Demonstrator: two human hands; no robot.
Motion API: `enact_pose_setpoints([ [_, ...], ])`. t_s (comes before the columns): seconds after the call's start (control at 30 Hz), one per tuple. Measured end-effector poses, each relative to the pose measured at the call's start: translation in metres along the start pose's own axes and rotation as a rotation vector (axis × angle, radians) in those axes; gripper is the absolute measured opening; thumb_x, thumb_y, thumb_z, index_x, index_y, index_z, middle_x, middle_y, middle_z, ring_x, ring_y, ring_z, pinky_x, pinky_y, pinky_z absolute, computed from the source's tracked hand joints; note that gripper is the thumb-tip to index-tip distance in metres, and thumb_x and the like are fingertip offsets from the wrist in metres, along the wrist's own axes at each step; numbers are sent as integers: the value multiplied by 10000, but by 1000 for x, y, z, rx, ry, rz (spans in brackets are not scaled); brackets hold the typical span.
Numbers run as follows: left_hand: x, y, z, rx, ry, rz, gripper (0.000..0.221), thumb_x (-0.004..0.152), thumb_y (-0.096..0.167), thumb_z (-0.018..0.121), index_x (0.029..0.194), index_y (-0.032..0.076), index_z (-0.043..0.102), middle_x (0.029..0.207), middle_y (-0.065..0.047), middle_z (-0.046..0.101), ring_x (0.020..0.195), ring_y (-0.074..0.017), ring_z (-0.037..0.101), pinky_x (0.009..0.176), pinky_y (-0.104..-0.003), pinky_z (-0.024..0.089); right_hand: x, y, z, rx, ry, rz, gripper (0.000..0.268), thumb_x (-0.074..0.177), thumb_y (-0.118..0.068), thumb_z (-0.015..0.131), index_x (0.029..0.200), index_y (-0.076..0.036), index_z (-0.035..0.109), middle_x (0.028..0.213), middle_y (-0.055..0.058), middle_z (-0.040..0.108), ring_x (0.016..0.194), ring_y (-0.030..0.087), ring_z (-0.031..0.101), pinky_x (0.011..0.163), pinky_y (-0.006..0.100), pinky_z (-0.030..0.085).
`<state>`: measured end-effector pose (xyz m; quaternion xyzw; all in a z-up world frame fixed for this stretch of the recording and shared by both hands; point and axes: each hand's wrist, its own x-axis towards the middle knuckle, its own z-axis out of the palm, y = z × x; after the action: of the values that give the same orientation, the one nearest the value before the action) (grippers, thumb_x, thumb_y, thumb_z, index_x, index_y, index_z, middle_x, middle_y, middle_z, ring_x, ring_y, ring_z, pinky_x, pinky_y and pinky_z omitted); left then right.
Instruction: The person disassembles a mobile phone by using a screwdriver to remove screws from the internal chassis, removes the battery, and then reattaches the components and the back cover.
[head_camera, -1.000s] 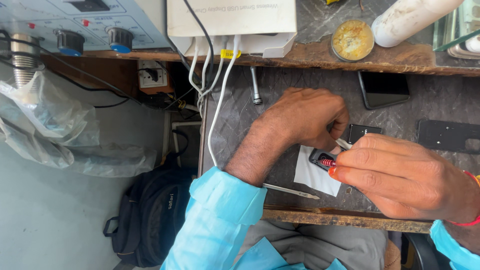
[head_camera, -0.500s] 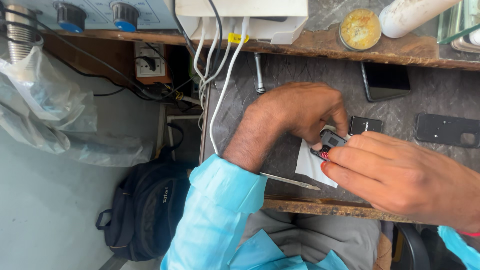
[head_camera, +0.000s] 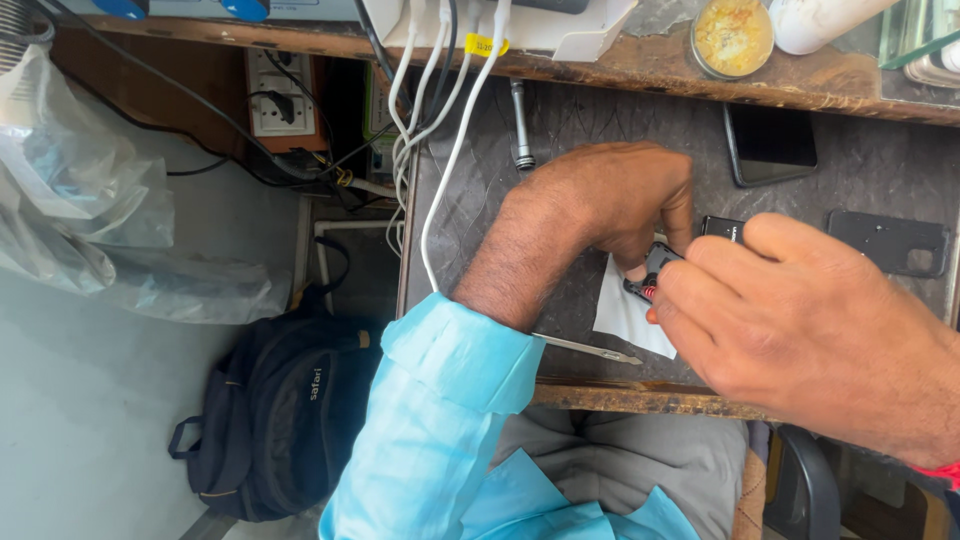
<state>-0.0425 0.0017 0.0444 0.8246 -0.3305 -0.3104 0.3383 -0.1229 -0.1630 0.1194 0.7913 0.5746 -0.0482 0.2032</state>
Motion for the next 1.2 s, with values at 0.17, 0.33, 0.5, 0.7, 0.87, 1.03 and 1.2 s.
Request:
enact_pose_setpoints([
  [0.17, -1, 3, 0, -2, -19, -28, 579, 558, 29, 897, 1034, 345, 812, 889, 14, 796, 830, -138, 761, 705, -348, 619, 1, -4, -3, -11, -149, 128, 109, 933, -184, 637, 892, -112, 709, 740, 0, 502, 729, 172, 551, 623, 354, 406],
  [0.33, -2, 3, -2, 8, -22, -43, 539, 574, 37, 912, 1035, 299, 809, 896, 6, 799, 851, -135, 764, 720, -342, 622, 6, 6, -9, 30, -59, 86, 263, 732, -204, 680, 973, -123, 743, 746, -32, 531, 699, 115, 579, 556, 310, 402],
  [0.5, -1, 3, -1, 2, -32, -54, 544, 578, 36, 907, 1036, 309, 805, 886, 8, 799, 846, -133, 769, 712, -349, 628, 10, 6, -9, 29, -91, 79, 87, 771, -175, 709, 824, -109, 726, 735, -2, 544, 673, 157, 591, 554, 347, 426],
  [0.7, 0, 2, -1, -38, -16, -81, 560, 576, 15, 897, 1050, 296, 797, 966, -5, 802, 882, -158, 770, 726, -354, 628, 12, -6, -12, 70, -28, 298, 239, 832, -316, 727, 734, -98, 721, 647, -1, 561, 636, 161, 600, 584, 345, 460],
  [0.87, 3, -2, 0, -16, 5, -12, 564, 558, 41, 906, 1050, 299, 809, 1029, -5, 792, 958, -204, 752, 804, -371, 592, -35, 1, 1, 415, 147, 600, 191, 765, -254, 823, 847, -82, 803, 712, 25, 646, 654, 178, 610, 571, 333, 456],
  [1.03, 13, -8, 1, -14, -25, 65, 576, 569, 87, 925, 1086, 306, 801, 1079, -5, 777, 1001, -235, 729, 845, -390, 570, -125, -3, 45, 805, 470, 1046, 168, 883, -35, 785, 1044, 1, 755, 869, 76, 687, 783, 134, 659, 744, 230, 494],
  [1.2, 11, -2, -5, 20, -103, 28, 546, 600, 164, 916, 1109, 323, 794, 822, -25, 767, 788, -208, 710, 716, -388, 539, -180, -52, 100, 1208, 973, 1353, 162, 933, 82, 711, 1093, 109, 708, 918, 112, 680, 872, 167, 685, 797, 251, 521],
])
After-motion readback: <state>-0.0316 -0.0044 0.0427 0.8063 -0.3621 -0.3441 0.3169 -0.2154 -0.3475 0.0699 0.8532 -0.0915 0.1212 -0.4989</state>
